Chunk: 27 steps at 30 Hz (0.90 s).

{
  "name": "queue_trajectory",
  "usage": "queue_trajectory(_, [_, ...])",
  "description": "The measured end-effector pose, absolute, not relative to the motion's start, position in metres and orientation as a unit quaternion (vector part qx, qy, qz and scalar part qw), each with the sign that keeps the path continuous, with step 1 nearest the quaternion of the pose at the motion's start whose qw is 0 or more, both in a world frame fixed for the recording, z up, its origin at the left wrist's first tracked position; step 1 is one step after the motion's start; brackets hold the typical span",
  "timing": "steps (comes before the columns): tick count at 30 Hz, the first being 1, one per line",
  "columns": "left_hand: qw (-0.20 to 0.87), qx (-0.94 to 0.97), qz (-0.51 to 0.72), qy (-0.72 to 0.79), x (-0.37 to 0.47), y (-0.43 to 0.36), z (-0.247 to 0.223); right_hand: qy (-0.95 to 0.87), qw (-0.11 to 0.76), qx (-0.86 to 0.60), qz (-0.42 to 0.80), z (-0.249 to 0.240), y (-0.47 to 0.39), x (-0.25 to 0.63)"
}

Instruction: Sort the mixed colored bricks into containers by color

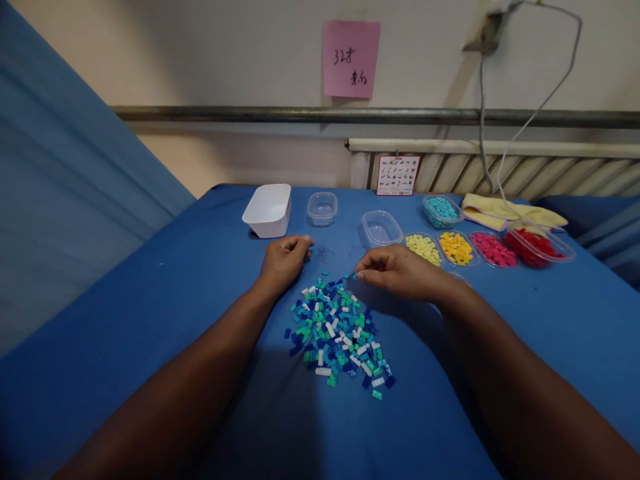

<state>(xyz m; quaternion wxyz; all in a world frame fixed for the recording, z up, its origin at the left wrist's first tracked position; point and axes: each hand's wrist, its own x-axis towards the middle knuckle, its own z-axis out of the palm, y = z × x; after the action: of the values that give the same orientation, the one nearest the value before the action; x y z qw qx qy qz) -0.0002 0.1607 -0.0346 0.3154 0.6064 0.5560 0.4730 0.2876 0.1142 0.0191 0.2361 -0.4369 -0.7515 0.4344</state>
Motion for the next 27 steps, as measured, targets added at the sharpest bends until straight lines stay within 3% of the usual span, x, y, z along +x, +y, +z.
queue_trajectory(6, [0.3,0.627,0.451,0.559,-0.001,0.162,-0.037,-0.721,0.351,-0.552,0.23,0.021,0.139,0.305])
queue_trajectory(10, [0.296,0.632,0.448,0.559,-0.002,0.163,-0.039,-0.702,0.376,-0.592,0.125,0.011,0.154,0.309])
queue_trajectory(20, [0.275,0.646,0.424,0.572,-0.004,0.165,-0.042,-0.66,0.419,-0.59,0.2,0.0,0.161,0.312])
queue_trajectory(27, [0.26,0.653,0.414,0.578,-0.003,0.167,-0.042,-0.681,0.395,-0.598,0.15,-0.003,0.161,0.315])
